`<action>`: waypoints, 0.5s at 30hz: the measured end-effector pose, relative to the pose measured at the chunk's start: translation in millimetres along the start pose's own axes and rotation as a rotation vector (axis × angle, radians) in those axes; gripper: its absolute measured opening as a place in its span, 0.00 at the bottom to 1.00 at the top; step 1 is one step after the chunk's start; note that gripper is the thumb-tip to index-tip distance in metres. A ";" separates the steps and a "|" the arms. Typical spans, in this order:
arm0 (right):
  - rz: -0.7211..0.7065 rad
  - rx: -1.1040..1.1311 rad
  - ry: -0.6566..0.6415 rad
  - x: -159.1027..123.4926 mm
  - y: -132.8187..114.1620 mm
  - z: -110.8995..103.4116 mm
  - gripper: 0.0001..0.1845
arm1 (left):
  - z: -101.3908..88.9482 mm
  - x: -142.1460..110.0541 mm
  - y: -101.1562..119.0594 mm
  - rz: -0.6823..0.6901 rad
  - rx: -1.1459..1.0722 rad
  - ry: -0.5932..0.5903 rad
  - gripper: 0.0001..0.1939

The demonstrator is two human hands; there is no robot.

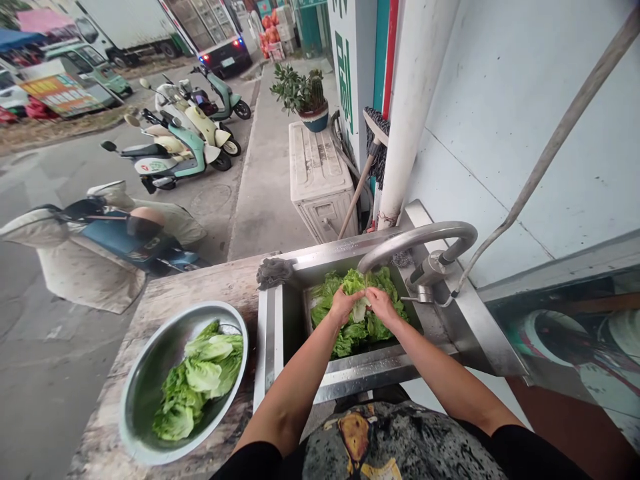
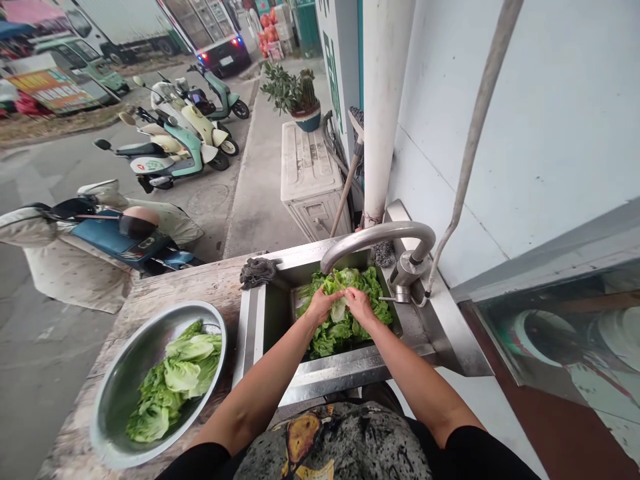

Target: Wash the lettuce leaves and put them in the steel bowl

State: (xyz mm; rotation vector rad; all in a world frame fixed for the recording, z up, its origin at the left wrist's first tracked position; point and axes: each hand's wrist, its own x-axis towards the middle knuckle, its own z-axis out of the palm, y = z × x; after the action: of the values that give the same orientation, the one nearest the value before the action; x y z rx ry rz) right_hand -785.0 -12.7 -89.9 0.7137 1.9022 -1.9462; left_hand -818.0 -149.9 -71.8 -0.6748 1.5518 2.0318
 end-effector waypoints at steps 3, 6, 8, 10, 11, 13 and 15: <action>0.144 0.240 0.021 -5.6 -9.3 3.2 0.09 | -1.0 0.8 1.4 -0.002 -0.024 0.030 0.40; 0.197 0.345 0.031 -7.2 -14.3 5.1 0.08 | -1.4 1.2 2.0 -0.008 -0.049 0.028 0.34; 0.223 0.352 0.060 -6.3 -15.0 6.2 0.08 | 0.9 0.9 1.6 0.001 -0.052 0.044 0.29; 0.240 0.332 0.087 -4.8 -13.8 6.6 0.07 | 5.2 0.2 1.4 0.020 -0.059 0.084 0.26; 0.227 0.295 0.111 -4.1 -12.6 6.1 0.07 | 7.6 -0.1 1.7 0.028 -0.065 0.110 0.26; 0.100 0.126 0.201 -2.9 -9.6 3.3 0.04 | 11.8 -0.9 3.2 0.039 -0.067 0.160 0.25; -0.143 -0.128 0.266 -2.1 -6.8 -1.4 0.06 | 14.3 -1.7 5.9 0.044 -0.052 0.209 0.24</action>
State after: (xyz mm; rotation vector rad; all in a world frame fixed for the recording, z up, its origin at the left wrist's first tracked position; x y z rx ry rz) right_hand -786.9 -11.2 -83.0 0.8564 2.2706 -1.8664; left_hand -821.8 -137.6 -63.1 -0.9060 1.6473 2.0955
